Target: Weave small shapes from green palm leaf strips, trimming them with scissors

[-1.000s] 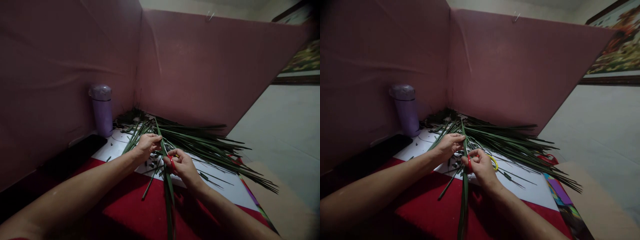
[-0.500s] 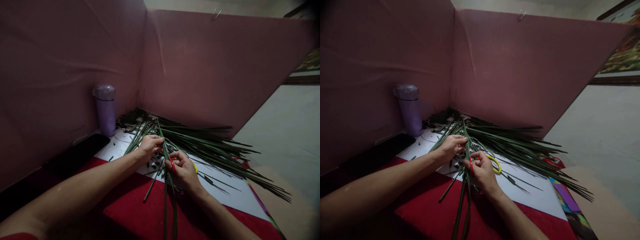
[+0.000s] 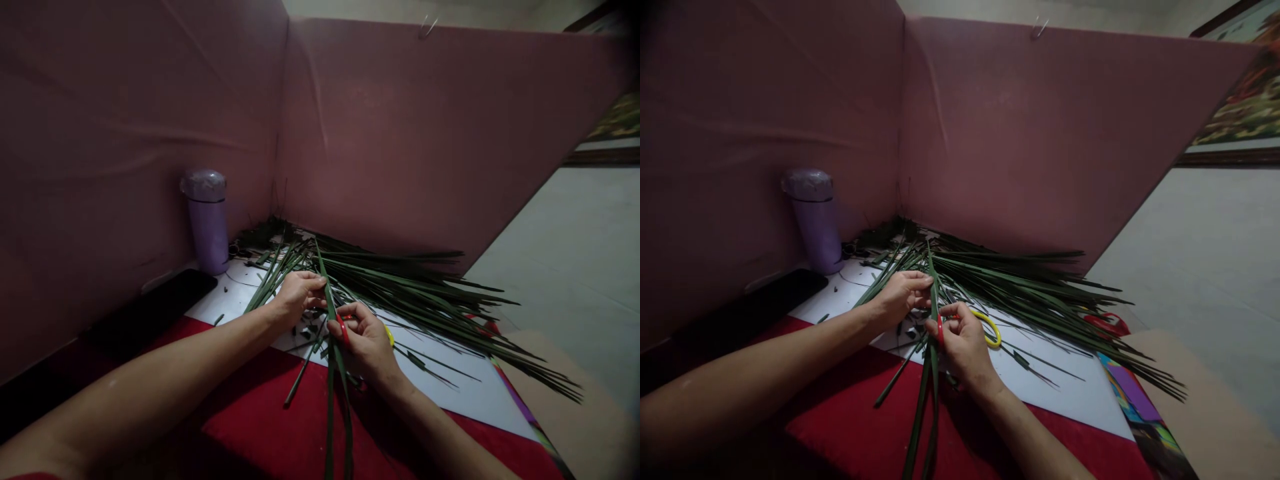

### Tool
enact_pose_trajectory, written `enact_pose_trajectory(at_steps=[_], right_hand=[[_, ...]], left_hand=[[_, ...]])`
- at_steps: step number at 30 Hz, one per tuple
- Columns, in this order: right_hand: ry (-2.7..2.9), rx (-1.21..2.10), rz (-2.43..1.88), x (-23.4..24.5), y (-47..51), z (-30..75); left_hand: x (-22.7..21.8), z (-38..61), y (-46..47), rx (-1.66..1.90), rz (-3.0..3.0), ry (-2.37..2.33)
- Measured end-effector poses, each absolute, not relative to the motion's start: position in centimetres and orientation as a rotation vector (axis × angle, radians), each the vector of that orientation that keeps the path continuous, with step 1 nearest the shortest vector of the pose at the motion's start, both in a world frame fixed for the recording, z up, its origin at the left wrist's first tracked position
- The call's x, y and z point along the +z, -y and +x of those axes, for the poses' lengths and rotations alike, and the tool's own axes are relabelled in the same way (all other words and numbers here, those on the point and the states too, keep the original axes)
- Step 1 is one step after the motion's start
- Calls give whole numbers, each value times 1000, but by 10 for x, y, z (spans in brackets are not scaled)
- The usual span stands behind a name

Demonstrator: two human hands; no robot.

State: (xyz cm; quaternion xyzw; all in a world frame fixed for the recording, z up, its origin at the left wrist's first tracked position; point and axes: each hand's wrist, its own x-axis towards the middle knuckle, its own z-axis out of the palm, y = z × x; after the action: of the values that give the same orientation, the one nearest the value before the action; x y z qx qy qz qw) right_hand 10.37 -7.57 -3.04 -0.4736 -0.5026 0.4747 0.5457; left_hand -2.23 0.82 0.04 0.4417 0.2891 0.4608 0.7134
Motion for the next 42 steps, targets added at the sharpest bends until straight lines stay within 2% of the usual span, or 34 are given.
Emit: enact_pose_trajectory(at_steps=[42], right_hand=[[1237,986,-1161,-23,71,102]], left_hand=[[-2,-19,-5,922,1019,-621]])
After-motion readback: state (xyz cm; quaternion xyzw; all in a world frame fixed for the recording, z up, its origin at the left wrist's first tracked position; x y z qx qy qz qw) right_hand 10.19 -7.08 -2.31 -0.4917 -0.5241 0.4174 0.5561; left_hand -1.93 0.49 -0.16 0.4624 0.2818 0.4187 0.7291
